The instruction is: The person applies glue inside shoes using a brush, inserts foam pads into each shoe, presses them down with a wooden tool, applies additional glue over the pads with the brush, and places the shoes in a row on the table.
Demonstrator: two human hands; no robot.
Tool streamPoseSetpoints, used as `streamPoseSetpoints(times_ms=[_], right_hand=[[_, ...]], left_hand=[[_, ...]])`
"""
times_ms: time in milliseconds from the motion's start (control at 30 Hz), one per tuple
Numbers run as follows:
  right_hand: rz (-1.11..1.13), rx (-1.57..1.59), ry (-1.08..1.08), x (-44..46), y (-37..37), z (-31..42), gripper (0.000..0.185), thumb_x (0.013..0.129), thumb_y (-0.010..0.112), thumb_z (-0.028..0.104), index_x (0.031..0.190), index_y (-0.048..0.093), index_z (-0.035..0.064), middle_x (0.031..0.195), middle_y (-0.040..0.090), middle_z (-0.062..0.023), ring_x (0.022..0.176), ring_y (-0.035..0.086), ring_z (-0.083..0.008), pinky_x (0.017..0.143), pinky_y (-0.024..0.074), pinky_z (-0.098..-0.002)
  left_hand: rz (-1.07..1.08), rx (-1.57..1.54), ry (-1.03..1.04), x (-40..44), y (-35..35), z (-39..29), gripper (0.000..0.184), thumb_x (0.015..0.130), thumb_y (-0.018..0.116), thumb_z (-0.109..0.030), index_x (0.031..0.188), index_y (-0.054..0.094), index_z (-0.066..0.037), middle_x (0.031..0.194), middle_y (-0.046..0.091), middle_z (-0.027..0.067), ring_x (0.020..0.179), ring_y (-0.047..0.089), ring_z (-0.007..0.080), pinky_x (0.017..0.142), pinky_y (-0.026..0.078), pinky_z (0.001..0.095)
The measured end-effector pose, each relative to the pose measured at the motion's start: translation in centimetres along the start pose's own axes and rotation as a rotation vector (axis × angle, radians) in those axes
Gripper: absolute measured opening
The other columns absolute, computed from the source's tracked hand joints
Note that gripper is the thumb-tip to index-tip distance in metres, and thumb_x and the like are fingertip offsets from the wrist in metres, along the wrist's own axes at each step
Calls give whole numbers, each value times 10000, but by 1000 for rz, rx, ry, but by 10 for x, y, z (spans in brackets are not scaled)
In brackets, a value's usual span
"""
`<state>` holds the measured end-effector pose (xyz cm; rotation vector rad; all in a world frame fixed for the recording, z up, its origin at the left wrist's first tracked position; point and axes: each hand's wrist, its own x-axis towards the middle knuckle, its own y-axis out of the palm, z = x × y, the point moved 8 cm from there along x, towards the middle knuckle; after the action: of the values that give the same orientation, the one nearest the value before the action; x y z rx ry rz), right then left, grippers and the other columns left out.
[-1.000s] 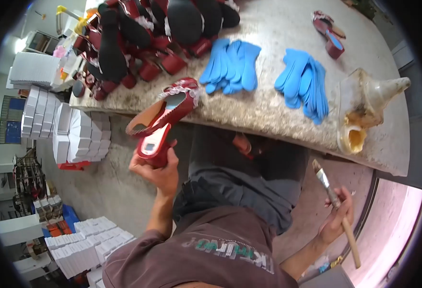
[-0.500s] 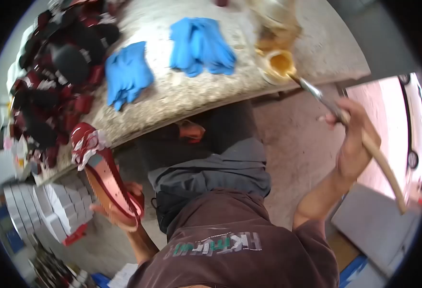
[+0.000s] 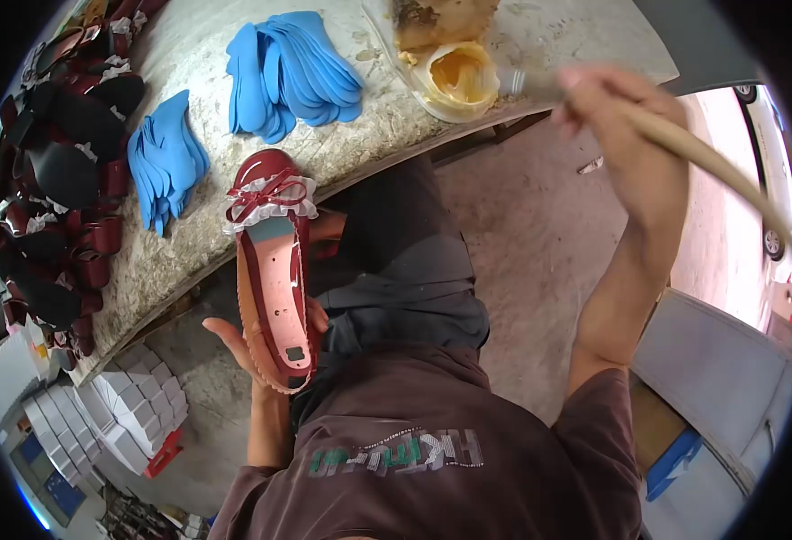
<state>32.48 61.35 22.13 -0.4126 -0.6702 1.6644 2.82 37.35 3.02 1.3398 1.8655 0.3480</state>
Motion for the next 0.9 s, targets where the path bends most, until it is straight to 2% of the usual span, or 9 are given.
streamPoseSetpoints(times_ms=[67,167,233,300,333,367,433,567,900], right_hand=[[-5,152,104,-24,-23,-3,198,903,649,131,944,711,-53,798,672,-106,699,630,-156,643,492,-257],[191,-338,-250,-39,-82,-3,371,959,489,219,1114,636,-84,1028,672,-163,833,645,-194,804,512,-301],[-239,7,-393,-16,-79,-37,360,990,547,274,1090,624,-63,1094,656,-149,820,637,-181,800,522,-318],[-269,803,277,-27,-28,-91,266,972,601,236,1059,619,-15,1046,610,-130,709,556,-166,646,481,-282],[-63,1142,144,-43,-21,-104,218,953,625,190,1051,606,-3,1028,578,-116,682,511,-170,588,440,-276],[-23,1210,69,-57,4,-85,196,949,626,171,1033,613,-7,1005,589,-115,670,518,-163,584,443,-271],[-47,880,-117,-77,67,-11,155,942,628,132,997,626,-13,958,610,-115,648,531,-151,575,448,-261],[-58,314,-336,-84,167,74,83,926,631,55,924,653,-25,865,651,-114,603,558,-126,558,459,-241],[-52,290,-238,-69,201,76,127,923,652,33,829,660,-52,813,687,-126,540,567,-102,511,455,-223]], left_hand=[[58,-65,-16,3,2,-1,1226,732,264,-932,1466,287,49,1013,627,244,773,639,311,692,537,397],[33,-46,-22,-5,3,-10,1273,702,293,-945,1477,250,64,1159,568,355,872,674,339,769,564,386],[27,124,42,-2,4,-13,1298,681,290,-956,1500,202,47,1279,521,281,963,658,317,801,565,390],[-36,343,180,2,19,-24,1342,649,280,-973,1533,113,23,1449,424,190,1168,567,269,916,517,380],[-93,400,246,5,33,-31,1360,638,273,-979,1544,72,15,1499,373,173,1283,492,244,999,468,366],[-90,324,216,7,37,-32,1349,651,250,-974,1548,54,14,1545,301,174,1378,385,255,1106,352,375],[52,161,141,2,43,-30,1262,723,172,-935,1550,65,12,1577,252,160,1457,245,251,1177,212,376],[38,82,163,7,44,-38,1186,778,52,-891,1551,76,9,1579,249,152,1454,253,249,1181,200,367],[136,163,176,12,27,-41,1186,787,28,-875,1542,51,39,1592,206,171,1462,227,254,1179,194,364]])
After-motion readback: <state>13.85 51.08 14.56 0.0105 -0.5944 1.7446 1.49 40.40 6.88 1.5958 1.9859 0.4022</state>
